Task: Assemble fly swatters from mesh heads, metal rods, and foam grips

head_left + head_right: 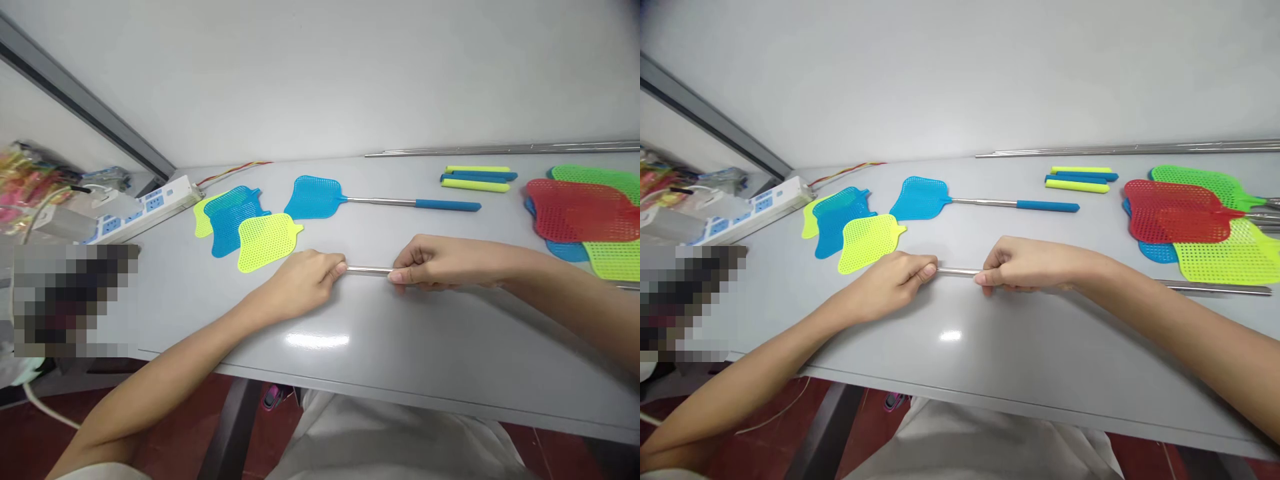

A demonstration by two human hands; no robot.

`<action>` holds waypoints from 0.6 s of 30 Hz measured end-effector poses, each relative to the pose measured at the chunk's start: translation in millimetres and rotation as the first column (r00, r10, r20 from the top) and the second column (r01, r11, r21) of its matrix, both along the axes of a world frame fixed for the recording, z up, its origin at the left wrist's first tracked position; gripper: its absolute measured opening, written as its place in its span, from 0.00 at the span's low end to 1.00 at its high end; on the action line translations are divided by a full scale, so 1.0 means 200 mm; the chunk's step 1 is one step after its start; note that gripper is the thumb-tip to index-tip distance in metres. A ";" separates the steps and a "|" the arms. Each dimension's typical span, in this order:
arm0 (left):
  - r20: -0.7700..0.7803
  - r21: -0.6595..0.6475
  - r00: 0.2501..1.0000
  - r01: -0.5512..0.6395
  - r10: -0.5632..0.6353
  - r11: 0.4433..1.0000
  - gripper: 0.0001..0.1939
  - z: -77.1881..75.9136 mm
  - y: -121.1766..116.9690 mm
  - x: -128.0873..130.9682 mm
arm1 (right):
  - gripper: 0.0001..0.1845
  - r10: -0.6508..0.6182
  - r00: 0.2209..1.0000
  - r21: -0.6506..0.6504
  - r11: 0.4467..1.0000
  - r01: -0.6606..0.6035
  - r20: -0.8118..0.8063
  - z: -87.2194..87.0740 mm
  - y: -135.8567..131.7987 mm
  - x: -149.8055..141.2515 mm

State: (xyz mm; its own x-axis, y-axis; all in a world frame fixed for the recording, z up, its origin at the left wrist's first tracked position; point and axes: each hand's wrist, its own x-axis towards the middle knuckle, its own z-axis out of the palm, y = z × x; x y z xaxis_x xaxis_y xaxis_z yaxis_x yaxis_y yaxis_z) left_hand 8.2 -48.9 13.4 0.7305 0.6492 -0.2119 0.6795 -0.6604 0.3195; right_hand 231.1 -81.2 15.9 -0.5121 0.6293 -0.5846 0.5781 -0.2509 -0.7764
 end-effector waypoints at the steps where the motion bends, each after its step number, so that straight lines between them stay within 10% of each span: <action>1: -0.004 0.020 1.000 0.001 -0.001 1.000 0.17 0.01 0.00 -0.01 | 0.18 -0.011 1.000 -0.018 1.000 0.011 -0.022 0.00 0.00 0.00; 10: 0.056 0.015 0.996 0.074 -0.075 0.997 0.17 0.02 0.07 -0.05 | 0.19 -0.133 0.984 -0.243 0.965 0.101 -0.117 -0.05 0.03 -0.01; 18: 0.062 0.042 0.995 0.081 -0.084 0.996 0.19 0.00 0.08 -0.05 | 0.20 -0.098 0.986 -0.192 0.979 0.072 -0.132 -0.06 0.03 -0.01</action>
State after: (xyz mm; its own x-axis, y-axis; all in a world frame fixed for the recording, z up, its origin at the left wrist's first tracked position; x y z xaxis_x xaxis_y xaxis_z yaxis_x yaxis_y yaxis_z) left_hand -2.6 -33.5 14.2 0.7931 0.5932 -0.1385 0.6014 -0.7263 0.3329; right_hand 228.8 -75.5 3.6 -0.5463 0.5615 -0.6215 0.4371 -0.4419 -0.7834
